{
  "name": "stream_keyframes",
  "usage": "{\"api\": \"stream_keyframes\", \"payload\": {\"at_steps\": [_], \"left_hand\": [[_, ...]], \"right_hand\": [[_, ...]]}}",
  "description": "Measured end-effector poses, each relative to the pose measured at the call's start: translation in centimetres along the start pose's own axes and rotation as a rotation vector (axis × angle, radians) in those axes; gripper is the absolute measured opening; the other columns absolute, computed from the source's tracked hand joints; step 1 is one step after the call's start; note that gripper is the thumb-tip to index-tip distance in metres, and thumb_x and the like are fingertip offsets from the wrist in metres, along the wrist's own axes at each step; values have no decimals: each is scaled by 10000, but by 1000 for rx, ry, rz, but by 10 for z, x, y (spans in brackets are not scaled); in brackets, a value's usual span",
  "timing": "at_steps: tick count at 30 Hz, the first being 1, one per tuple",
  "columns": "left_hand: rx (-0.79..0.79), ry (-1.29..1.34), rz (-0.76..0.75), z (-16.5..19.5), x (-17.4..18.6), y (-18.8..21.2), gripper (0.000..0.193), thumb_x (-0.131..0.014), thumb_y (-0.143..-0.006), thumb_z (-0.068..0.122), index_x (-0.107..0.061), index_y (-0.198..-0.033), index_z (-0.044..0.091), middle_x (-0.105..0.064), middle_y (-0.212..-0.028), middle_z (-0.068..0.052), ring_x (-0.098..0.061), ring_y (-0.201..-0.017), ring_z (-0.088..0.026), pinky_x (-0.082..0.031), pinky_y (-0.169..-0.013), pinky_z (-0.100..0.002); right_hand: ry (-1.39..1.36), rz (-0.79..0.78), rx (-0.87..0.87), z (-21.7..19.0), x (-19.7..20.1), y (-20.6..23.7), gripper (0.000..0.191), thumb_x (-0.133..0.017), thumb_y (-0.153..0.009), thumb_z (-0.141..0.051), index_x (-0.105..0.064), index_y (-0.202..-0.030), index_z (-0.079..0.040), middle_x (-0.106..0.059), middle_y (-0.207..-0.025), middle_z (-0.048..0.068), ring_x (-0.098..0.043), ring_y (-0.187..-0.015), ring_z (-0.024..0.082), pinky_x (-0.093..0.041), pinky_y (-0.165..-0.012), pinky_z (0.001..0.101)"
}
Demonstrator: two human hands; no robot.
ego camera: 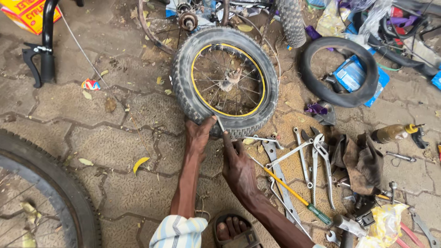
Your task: The person removes a bicycle tire from the rim using tire levers and pliers, then pulls out the inner tube. They inspect the inner tube and the inside of the tire, likely searching for the cause of a puncture.
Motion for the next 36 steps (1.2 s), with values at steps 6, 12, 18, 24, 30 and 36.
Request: {"api": "stream_keyframes", "payload": {"at_steps": [6, 12, 18, 24, 30, 36], "left_hand": [[223, 20, -66, -13, 9, -1, 968, -792, -644, 218, -343, -1490, 82, -615, -1334, -193, -618, -1247, -357, -532, -1028, -574], [125, 62, -173, -4, -10, 0, 1157, -855, -615, 271, -230, -1572, 90, -527, -1448, -241, -556, -1338, -427, -520, -1057, -603], [171, 16, -130, 10, 2, 5, 1221, -841, -573, 292, -175, -1586, 146, -502, -1443, -214, -578, -1293, -410, -538, -1030, -591], [54, -115, -129, 53, 26, -20, 980, -799, -735, 391, -372, -1543, 36, -597, -1451, -231, -599, -1339, -348, -439, -1141, -535], [-24, -42, -5, 37, 26, -32, 997, -846, -731, 430, -359, -1455, -52, -518, -1329, -318, -565, -1208, -441, -502, -1078, -613], [20, -125, 55, 2, 17, -21, 939, -885, -631, 392, -440, -1382, 44, -641, -1254, -161, -607, -1223, -317, -456, -1120, -496]], "right_hand": [[-76, -511, -220, 23, 19, -69, 414, -720, -887, -150, -690, -1300, -150, -809, -913, 95, -727, -644, 169, -603, -611, 341], [-270, -914, -400, 104, 43, -158, 289, -713, -901, -194, -771, -1172, -110, -748, -859, 39, -449, -493, 127, -352, -430, 310], [-701, -996, -578, 158, -11, -150, 290, -611, -985, -263, -705, -976, 12, -701, -744, 71, -550, -527, 107, -441, -455, 264], [-950, -577, -752, 170, 9, -82, 405, -535, -1026, -367, -731, -1125, -27, -593, -650, 21, -421, -448, 85, -335, -372, 251], [-471, -254, -541, 133, 63, -27, 376, -655, -950, -288, -707, -1263, -87, -659, -712, 76, -487, -499, 100, -399, -429, 247], [-236, -110, -210, 84, 45, -3, 322, -712, -924, -193, -713, -1224, -76, -725, -869, 67, -597, -540, 93, -495, -380, 225]]}}
Point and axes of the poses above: each hand's wrist, its own y-axis away from the middle knuckle, its own x-axis out of the back of the hand, z = x × y, the point moved 8 cm from there along -y, towards the middle knuckle
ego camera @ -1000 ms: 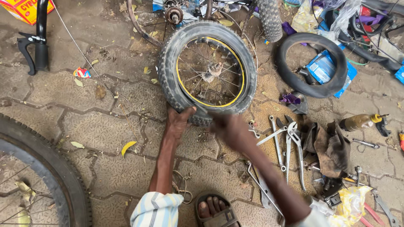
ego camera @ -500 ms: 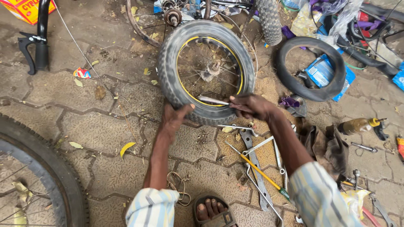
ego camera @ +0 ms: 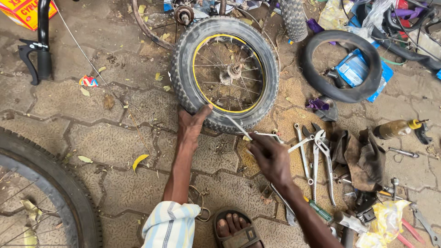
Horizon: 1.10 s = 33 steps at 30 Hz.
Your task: The person removes a bicycle tire from the rim using tire levers and pliers, then pulls out the inner tube. They inspect the inner tube and the inside of the tire, likely searching for the cause of a puncture.
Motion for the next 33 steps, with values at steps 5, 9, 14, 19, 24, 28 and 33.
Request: {"api": "stream_keyframes", "payload": {"at_steps": [5, 9, 14, 19, 24, 28, 33], "left_hand": [[111, 55, -48, -5, 2, 4, 841, -885, -601, 250, -558, -1349, 47, -712, -1211, -123, -638, -1202, -282, -460, -1129, -473], [10, 279, -132, 3, -6, 10, 801, -828, -640, 139, -521, -1376, 59, -696, -1190, -120, -665, -1115, -278, -500, -1084, -486], [-56, 370, -147, 2, -13, 18, 733, -796, -705, 84, -532, -1387, 38, -690, -1197, -114, -660, -1101, -280, -490, -1083, -464], [-32, 210, -156, -1, -15, 23, 680, -772, -719, 149, -572, -1354, 15, -715, -1189, -137, -666, -1130, -280, -461, -1122, -482], [27, 244, -176, -1, -13, 28, 774, -768, -681, 183, -496, -1393, 53, -688, -1183, -128, -653, -1137, -272, -479, -1094, -508], [25, 222, -195, 6, -16, 31, 833, -756, -649, 208, -472, -1414, 43, -659, -1210, -157, -647, -1149, -314, -556, -1019, -558], [128, 179, -130, 7, -14, 34, 946, -823, -629, 309, -414, -1441, 47, -611, -1283, -184, -622, -1160, -341, -553, -962, -547]], "right_hand": [[152, -16, 43, -10, -39, 7, 363, -639, -985, -119, -680, -1345, -147, -681, -900, 101, -574, -585, 124, -538, -407, 229], [244, -18, 63, -26, -70, 15, 478, -572, -1004, -73, -572, -1466, -199, -635, -922, 160, -555, -557, 163, -530, -357, 258], [99, 14, -32, -42, -88, 25, 507, -503, -1024, -92, -439, -1526, -120, -603, -969, 196, -559, -520, 180, -474, -307, 266], [124, -8, -35, -63, -85, 17, 520, -518, -1029, -112, -421, -1539, -70, -608, -877, 191, -545, -537, 201, -477, -366, 365], [116, -149, -51, -67, -47, -24, 425, -584, -1006, -197, -594, -1419, -102, -698, -778, 77, -580, -544, 117, -508, -489, 333], [67, -587, -450, -16, -9, -86, 408, -620, -954, -340, -699, -1325, -189, -668, -734, 71, -504, -495, 150, -454, -443, 301], [18, -749, -293, 22, -8, -155, 418, -623, -996, -371, -779, -1128, -7, -692, -810, 86, -614, -709, 168, -532, -641, 337]]}}
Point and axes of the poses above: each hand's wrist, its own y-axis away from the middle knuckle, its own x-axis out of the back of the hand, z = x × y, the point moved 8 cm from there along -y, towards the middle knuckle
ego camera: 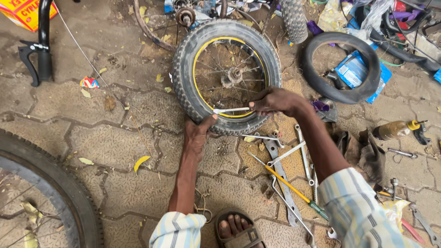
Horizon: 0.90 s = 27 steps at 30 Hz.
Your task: The person removes a bicycle tire from the rim using tire levers and pliers, then pulls out the inner tube. They inspect the inner tube and the inside of the tire, likely searching for the cause of a puncture.
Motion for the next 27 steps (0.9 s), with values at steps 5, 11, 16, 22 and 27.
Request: {"api": "stream_keyframes", "payload": {"at_steps": [5, 11, 16, 22, 27], "left_hand": [[55, -87, 257, 13, 22, -5, 996, -796, -771, 369, -214, -1529, 85, -539, -1367, -179, -575, -1205, -300, -550, -974, -512], [-61, -309, 284, 68, 9, -39, 881, -778, -743, 46, -233, -1435, 12, -647, -1169, -234, -704, -986, -311, -604, -973, -408], [68, -699, 499, 63, -4, -26, 739, -736, -839, 59, -304, -1434, -16, -581, -1203, -207, -707, -879, -322, -664, -730, -447], [-187, -619, 476, 46, 5, -24, 985, -857, -782, 181, -200, -1466, -85, -504, -1268, -266, -623, -1031, -340, -584, -889, -458], [-491, -820, 510, 47, 10, -2, 1018, -845, -791, 235, -195, -1517, -60, -379, -1403, -357, -464, -1267, -415, -485, -1025, -568]], "right_hand": [[-9, 195, 235, 41, -31, 18, 420, -531, -1026, -387, -722, -1115, -24, -738, -894, 111, -688, -802, 192, -587, -743, 379], [55, 312, 403, 49, -89, 96, 279, -583, -990, -307, -739, -1114, -112, -758, -1102, 127, -737, -960, 241, -646, -821, 406], [286, 606, 373, 12, -71, 109, 426, -725, -900, -262, -644, -1278, -82, -635, -1334, 161, -652, -1148, 308, -603, -924, 440], [414, 494, 479, -52, -92, 63, 778, -821, -797, -299, -474, -1443, -38, -471, -1427, 214, -549, -1210, 358, -514, -1019, 506], [509, 599, 424, -54, -117, 45, 598, -795, -847, -213, -536, -1357, -38, -578, -1260, 157, -579, -1135, 354, -472, -1021, 553]]}}
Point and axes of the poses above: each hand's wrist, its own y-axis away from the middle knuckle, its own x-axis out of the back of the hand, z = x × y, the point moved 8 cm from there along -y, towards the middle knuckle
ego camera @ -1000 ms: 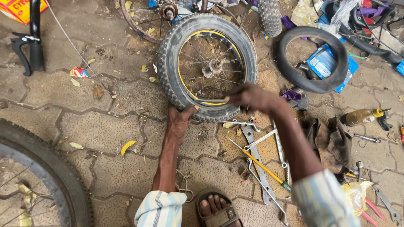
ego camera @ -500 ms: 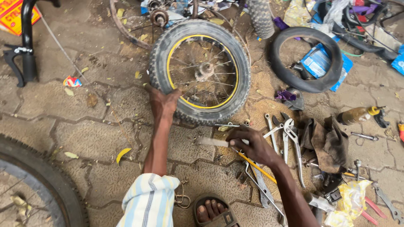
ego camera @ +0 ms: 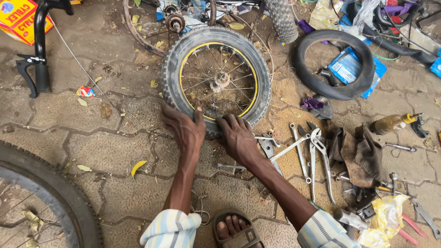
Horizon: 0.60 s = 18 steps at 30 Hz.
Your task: The person removes a bicycle tire from the rim using tire levers and pliers, then pulls out the inner tube. They inspect the inner tube and the inside of the tire, likely searching for the cause of a puncture.
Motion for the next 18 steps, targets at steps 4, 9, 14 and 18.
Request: {"api": "stream_keyframes", "payload": {"at_steps": [4, 9, 14, 18], "left_hand": [[-642, -394, -32, 47, 15, 7, 655, -868, -812, 413, -512, -1302, 163, -436, -1456, -263, -394, -1385, -424, -223, -1123, -704], [-645, -614, -677, 37, -11, 4, 815, -878, -652, 571, -639, -1289, 122, -554, -1378, -143, -467, -1358, -296, -107, -1210, -643], [-851, -743, -680, 48, -27, 1, 803, -901, -626, 508, -640, -1247, 71, -618, -1334, -151, -561, -1275, -310, -195, -1208, -533], [-905, -707, -719, 55, -39, -2, 800, -901, -666, 470, -627, -1266, 16, -679, -1226, -176, -584, -1233, -325, -299, -1163, -509]], "right_hand": [[95, 8, 5, 9, -11, -4, 483, -767, -807, -49, -538, -1232, -69, -592, -1139, 122, -595, -1109, 308, -472, -1072, 580], [35, -35, -123, 24, -14, -21, 637, -864, -667, -128, -470, -1160, -47, -551, -1098, 178, -533, -1090, 367, -460, -937, 636], [-4, -124, -69, 16, -4, -22, 569, -880, -692, -158, -587, -1177, -101, -552, -1129, 127, -512, -1104, 340, -400, -967, 664], [-110, -315, -118, 24, -3, -25, 737, -958, -620, -295, -670, -1268, -94, -572, -1149, 142, -523, -1063, 346, -445, -964, 579]]}}
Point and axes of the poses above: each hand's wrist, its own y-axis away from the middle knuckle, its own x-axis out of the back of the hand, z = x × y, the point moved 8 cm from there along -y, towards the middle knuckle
